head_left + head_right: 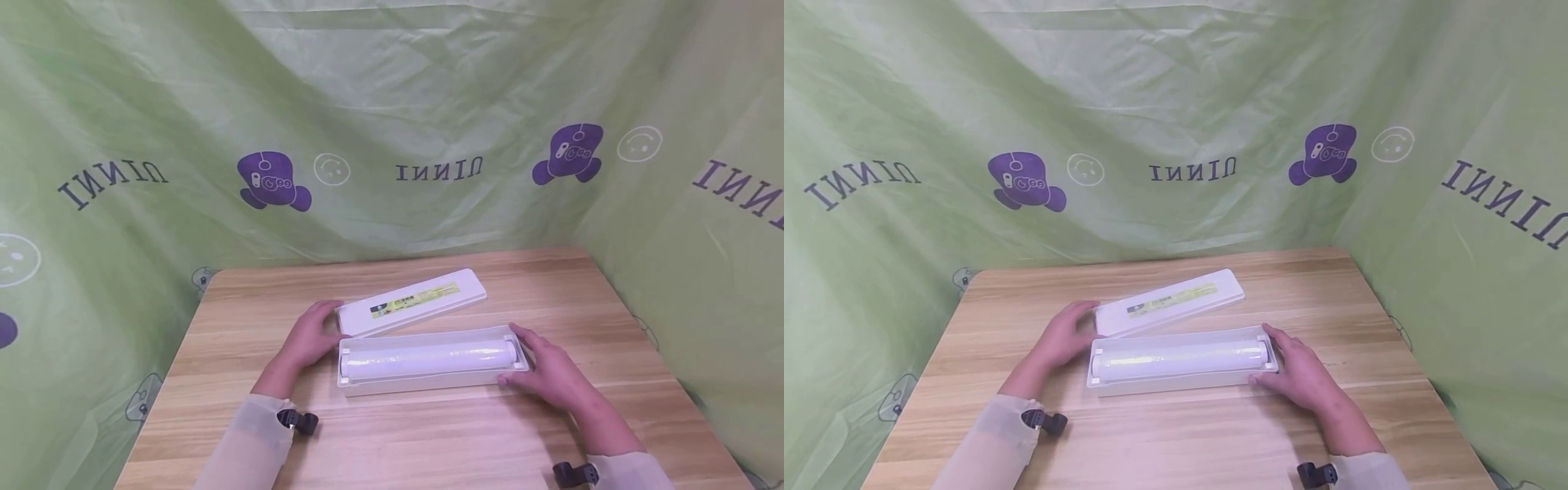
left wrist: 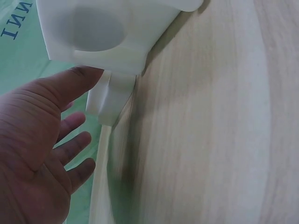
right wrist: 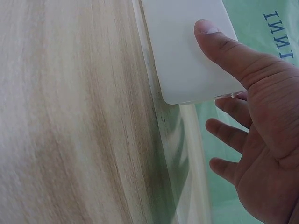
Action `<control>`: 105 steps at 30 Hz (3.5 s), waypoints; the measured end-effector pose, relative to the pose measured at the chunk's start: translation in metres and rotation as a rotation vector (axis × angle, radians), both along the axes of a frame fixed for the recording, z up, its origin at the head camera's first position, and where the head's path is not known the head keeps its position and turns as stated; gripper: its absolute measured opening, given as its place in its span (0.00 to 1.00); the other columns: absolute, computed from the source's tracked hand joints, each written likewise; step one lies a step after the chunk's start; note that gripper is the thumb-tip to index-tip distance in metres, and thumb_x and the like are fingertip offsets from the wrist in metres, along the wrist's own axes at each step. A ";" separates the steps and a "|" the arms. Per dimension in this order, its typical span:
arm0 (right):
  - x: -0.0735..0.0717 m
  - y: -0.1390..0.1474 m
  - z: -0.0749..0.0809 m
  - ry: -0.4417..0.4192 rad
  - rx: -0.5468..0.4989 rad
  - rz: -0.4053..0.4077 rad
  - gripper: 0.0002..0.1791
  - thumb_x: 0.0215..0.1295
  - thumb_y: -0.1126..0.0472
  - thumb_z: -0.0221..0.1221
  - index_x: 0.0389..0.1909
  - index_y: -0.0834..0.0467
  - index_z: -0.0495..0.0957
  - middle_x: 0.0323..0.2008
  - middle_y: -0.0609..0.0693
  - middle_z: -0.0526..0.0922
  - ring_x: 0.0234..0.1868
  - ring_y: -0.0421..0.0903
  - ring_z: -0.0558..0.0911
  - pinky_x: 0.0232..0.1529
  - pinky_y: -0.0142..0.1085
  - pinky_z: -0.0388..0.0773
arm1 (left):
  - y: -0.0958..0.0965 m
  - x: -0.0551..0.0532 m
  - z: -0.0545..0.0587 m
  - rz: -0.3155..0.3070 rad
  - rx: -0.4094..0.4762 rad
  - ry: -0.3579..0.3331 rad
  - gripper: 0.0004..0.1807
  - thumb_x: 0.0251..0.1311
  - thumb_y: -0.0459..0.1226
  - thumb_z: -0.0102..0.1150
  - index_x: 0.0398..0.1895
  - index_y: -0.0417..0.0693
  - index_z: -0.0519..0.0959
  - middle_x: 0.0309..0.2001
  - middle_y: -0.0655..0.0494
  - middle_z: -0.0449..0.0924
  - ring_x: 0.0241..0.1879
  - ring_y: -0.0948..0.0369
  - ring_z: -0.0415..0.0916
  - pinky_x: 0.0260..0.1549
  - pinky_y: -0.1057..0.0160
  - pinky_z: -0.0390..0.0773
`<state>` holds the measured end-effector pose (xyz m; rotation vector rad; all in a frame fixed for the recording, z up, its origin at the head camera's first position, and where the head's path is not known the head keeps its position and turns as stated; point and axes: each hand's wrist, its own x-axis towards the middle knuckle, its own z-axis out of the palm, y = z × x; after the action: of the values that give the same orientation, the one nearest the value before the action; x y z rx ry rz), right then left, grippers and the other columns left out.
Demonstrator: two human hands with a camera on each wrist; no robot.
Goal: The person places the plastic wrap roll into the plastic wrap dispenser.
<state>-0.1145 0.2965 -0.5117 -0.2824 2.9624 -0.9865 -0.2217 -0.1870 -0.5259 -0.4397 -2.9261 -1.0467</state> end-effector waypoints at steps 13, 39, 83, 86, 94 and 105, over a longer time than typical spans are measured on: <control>-0.001 -0.001 0.004 -0.016 0.002 -0.005 0.63 0.47 0.38 0.79 0.79 0.59 0.59 0.69 0.74 0.70 0.67 0.75 0.71 0.67 0.68 0.67 | 0.004 -0.004 0.000 -0.006 -0.010 -0.061 0.48 0.50 0.45 0.82 0.75 0.46 0.70 0.74 0.43 0.67 0.73 0.43 0.65 0.73 0.42 0.64; 0.001 -0.002 0.008 -0.031 0.008 -0.009 0.63 0.47 0.37 0.78 0.80 0.58 0.59 0.69 0.74 0.69 0.67 0.75 0.71 0.67 0.68 0.67 | 0.014 -0.019 -0.010 -0.092 -0.122 -0.024 0.55 0.47 0.47 0.82 0.77 0.37 0.65 0.74 0.38 0.67 0.74 0.40 0.63 0.74 0.44 0.63; 0.003 -0.003 0.006 -0.007 0.013 -0.003 0.63 0.48 0.36 0.78 0.80 0.58 0.59 0.67 0.74 0.71 0.65 0.75 0.72 0.66 0.68 0.68 | 0.014 -0.018 -0.011 -0.028 -0.063 -0.029 0.50 0.44 0.47 0.84 0.71 0.36 0.72 0.68 0.38 0.75 0.69 0.41 0.70 0.71 0.44 0.68; 0.004 -0.003 0.007 -0.004 0.012 -0.001 0.63 0.48 0.35 0.77 0.80 0.58 0.59 0.68 0.74 0.71 0.65 0.75 0.72 0.66 0.69 0.67 | 0.013 -0.018 -0.011 -0.023 -0.061 -0.023 0.50 0.44 0.47 0.84 0.70 0.36 0.73 0.68 0.38 0.75 0.68 0.41 0.71 0.70 0.44 0.69; 0.004 -0.003 0.006 -0.003 0.009 -0.006 0.63 0.47 0.35 0.77 0.80 0.57 0.59 0.66 0.75 0.72 0.64 0.75 0.73 0.65 0.68 0.68 | 0.011 -0.018 -0.010 -0.018 -0.049 0.000 0.50 0.40 0.49 0.85 0.68 0.37 0.76 0.65 0.39 0.78 0.65 0.42 0.75 0.68 0.44 0.72; 0.003 -0.002 0.008 0.006 0.003 0.003 0.63 0.48 0.35 0.77 0.79 0.59 0.59 0.67 0.74 0.71 0.65 0.75 0.73 0.65 0.69 0.68 | 0.005 -0.020 -0.007 0.001 -0.019 -0.006 0.52 0.37 0.50 0.87 0.68 0.40 0.76 0.62 0.42 0.80 0.61 0.45 0.78 0.65 0.45 0.75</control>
<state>-0.1113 0.2940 -0.5038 -0.2900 2.9672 -0.9831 -0.2421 -0.1825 -0.5327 -0.4358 -2.9442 -1.0225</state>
